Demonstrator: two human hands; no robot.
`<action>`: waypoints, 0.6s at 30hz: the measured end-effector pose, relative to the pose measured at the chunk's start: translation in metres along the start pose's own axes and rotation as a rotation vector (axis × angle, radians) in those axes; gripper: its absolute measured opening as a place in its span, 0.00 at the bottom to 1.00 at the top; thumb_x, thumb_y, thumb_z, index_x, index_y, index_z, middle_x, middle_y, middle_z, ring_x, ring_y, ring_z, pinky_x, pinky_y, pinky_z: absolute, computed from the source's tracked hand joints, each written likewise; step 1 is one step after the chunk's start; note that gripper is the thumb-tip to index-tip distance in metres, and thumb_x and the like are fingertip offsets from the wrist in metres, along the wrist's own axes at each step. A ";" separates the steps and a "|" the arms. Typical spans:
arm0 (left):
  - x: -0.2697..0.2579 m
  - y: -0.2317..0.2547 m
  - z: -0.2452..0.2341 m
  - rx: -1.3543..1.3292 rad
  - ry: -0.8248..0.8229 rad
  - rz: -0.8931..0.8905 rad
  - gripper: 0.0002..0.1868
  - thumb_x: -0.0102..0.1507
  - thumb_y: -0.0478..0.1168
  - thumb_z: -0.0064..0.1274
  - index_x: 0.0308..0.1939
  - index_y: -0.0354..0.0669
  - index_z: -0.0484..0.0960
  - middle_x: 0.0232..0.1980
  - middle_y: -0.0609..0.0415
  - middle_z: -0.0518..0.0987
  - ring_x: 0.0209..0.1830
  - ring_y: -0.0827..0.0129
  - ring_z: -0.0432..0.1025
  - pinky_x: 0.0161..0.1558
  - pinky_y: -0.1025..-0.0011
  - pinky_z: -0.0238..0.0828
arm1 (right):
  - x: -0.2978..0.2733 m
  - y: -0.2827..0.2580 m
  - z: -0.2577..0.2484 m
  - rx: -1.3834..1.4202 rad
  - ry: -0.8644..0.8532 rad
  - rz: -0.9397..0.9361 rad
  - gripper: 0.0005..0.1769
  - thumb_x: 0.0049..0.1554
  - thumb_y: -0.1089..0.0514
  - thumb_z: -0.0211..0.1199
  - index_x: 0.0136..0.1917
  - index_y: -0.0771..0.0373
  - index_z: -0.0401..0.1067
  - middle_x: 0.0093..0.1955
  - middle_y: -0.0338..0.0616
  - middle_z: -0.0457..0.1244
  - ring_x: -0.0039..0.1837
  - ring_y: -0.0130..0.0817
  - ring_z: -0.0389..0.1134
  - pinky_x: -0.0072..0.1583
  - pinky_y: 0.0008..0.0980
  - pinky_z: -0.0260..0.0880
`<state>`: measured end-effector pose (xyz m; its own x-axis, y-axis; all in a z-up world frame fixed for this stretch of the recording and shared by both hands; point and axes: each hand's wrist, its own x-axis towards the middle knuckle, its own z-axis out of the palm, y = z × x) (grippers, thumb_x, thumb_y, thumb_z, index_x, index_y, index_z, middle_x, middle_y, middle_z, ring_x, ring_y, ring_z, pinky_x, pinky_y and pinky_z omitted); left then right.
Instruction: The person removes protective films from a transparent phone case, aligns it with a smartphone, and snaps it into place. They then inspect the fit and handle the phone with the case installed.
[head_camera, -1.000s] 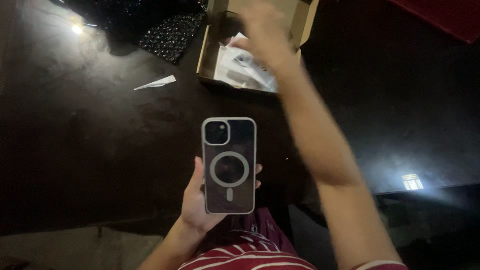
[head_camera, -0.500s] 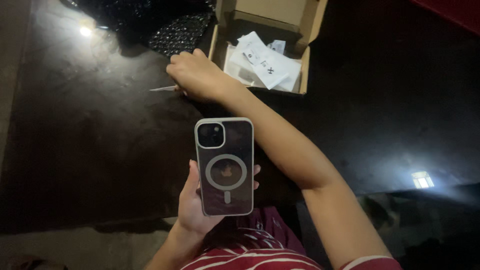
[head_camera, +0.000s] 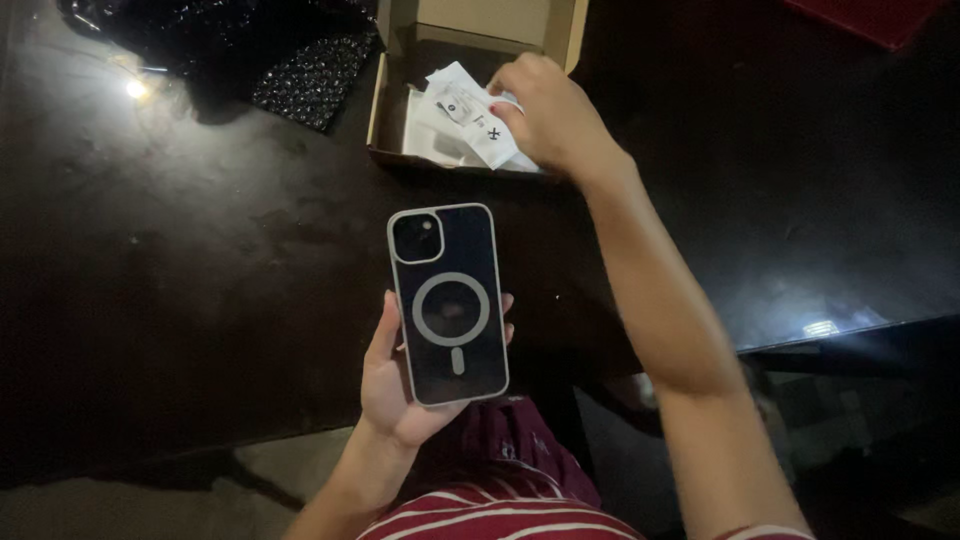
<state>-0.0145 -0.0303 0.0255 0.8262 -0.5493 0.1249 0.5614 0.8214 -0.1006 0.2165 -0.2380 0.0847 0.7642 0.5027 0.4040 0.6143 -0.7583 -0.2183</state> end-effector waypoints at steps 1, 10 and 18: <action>0.000 -0.001 -0.001 0.005 0.017 0.003 0.41 0.73 0.65 0.33 0.77 0.37 0.61 0.75 0.31 0.65 0.73 0.43 0.63 0.71 0.47 0.64 | -0.010 -0.009 -0.008 0.067 0.007 0.001 0.11 0.63 0.56 0.64 0.55 0.65 0.74 0.52 0.51 0.65 0.56 0.48 0.67 0.55 0.46 0.69; -0.005 -0.001 -0.020 0.051 0.076 -0.062 0.36 0.76 0.65 0.30 0.71 0.40 0.68 0.67 0.40 0.73 0.68 0.51 0.71 0.66 0.52 0.74 | -0.156 -0.124 -0.026 0.617 0.082 0.162 0.33 0.60 0.54 0.67 0.75 0.63 0.59 0.76 0.56 0.56 0.76 0.48 0.62 0.73 0.41 0.68; -0.001 0.001 -0.017 0.197 0.235 -0.118 0.39 0.73 0.66 0.20 0.71 0.41 0.67 0.64 0.41 0.77 0.63 0.54 0.74 0.59 0.58 0.78 | -0.180 -0.126 -0.009 0.371 -0.029 0.156 0.35 0.67 0.30 0.38 0.77 0.47 0.66 0.89 0.57 0.32 0.90 0.57 0.29 0.84 0.61 0.38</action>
<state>-0.0142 -0.0315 0.0086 0.7570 -0.6442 -0.1094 0.6531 0.7511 0.0965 0.0000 -0.2365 0.0478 0.8559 0.4089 0.3165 0.5156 -0.6280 -0.5829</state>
